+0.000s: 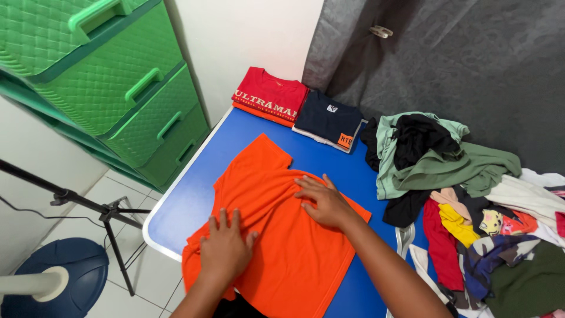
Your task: The person folds an orange t-shirt and a black t-shirt by hand on a blue table, smoothing the fabric and folding the sides inward.
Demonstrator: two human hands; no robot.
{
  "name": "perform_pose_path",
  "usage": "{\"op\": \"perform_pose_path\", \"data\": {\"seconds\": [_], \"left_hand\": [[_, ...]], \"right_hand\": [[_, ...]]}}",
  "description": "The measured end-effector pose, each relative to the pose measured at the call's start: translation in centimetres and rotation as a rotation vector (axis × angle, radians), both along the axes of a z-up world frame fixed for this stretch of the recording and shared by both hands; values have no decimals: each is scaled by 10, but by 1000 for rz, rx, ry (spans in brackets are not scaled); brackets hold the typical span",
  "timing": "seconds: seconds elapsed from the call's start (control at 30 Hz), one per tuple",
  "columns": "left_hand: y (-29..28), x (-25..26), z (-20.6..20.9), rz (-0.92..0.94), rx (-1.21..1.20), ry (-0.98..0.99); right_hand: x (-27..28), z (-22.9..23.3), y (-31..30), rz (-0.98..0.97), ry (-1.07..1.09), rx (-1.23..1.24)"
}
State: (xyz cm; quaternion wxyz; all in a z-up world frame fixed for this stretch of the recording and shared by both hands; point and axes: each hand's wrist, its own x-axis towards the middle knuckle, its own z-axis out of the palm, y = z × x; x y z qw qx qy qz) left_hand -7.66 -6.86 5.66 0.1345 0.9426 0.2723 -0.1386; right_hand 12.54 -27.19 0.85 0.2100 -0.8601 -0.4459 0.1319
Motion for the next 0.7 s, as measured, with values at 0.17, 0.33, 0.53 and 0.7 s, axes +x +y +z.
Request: {"op": "perform_pose_path", "data": {"seconds": [0.17, 0.33, 0.53, 0.7], "left_hand": [[-3, 7, -23, -111, 113, -178], [23, 52, -71, -173, -56, -305], [81, 78, -88, -232, 71, -435], [91, 75, -85, -250, 127, -458]], "right_hand": [[-42, -7, 27, -205, -211, -110], [-112, -8, 47, -299, -68, -115], [-142, -11, 43, -199, -131, -119], [-131, -5, 39, -102, -161, -91]]}}
